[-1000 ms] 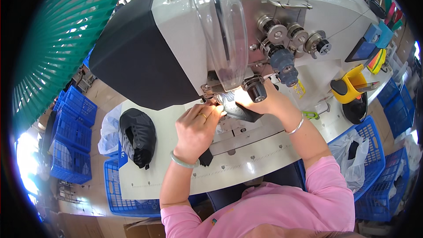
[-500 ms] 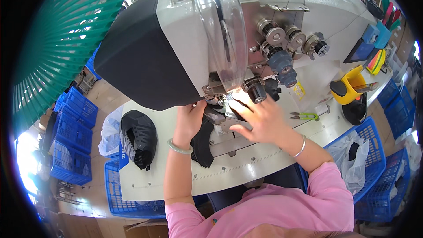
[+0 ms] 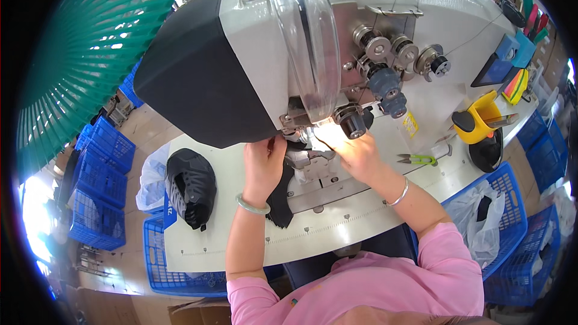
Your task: Stitching shoe upper components using a sewing machine and trimming threads.
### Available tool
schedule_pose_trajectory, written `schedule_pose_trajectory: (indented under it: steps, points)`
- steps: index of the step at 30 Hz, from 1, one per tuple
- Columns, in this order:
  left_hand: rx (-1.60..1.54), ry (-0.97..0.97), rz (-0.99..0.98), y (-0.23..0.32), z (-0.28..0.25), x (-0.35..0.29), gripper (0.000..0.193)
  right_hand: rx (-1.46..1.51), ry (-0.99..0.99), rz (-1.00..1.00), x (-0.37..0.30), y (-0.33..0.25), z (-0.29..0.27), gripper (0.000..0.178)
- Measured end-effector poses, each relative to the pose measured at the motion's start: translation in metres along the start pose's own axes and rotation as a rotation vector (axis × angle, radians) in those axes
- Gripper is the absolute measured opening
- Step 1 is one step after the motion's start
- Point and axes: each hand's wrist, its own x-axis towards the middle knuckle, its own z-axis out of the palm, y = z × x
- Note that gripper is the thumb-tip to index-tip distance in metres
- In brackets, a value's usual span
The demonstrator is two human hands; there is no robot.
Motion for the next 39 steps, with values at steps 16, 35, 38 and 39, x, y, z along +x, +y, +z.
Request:
schedule_pose_trajectory:
  steps: [16,35,38,39]
  points:
    - [-0.142,-0.014,-0.053,-0.036,0.012,0.019,0.023,-0.324,-0.198,0.023,-0.002,0.018,-0.002,0.031]
    - [0.659,0.097,0.148,0.111,-0.053,-0.043,0.018,0.485,-0.111,0.203,0.061,-0.071,-0.019,0.039]
    - [0.58,0.139,0.178,0.099,-0.045,-0.056,0.021,0.808,-0.304,0.385,0.057,-0.065,-0.019,0.032]
    - [0.51,0.076,0.125,0.095,-0.046,-0.058,0.021,0.838,-0.414,0.426,0.054,-0.06,-0.02,0.025]
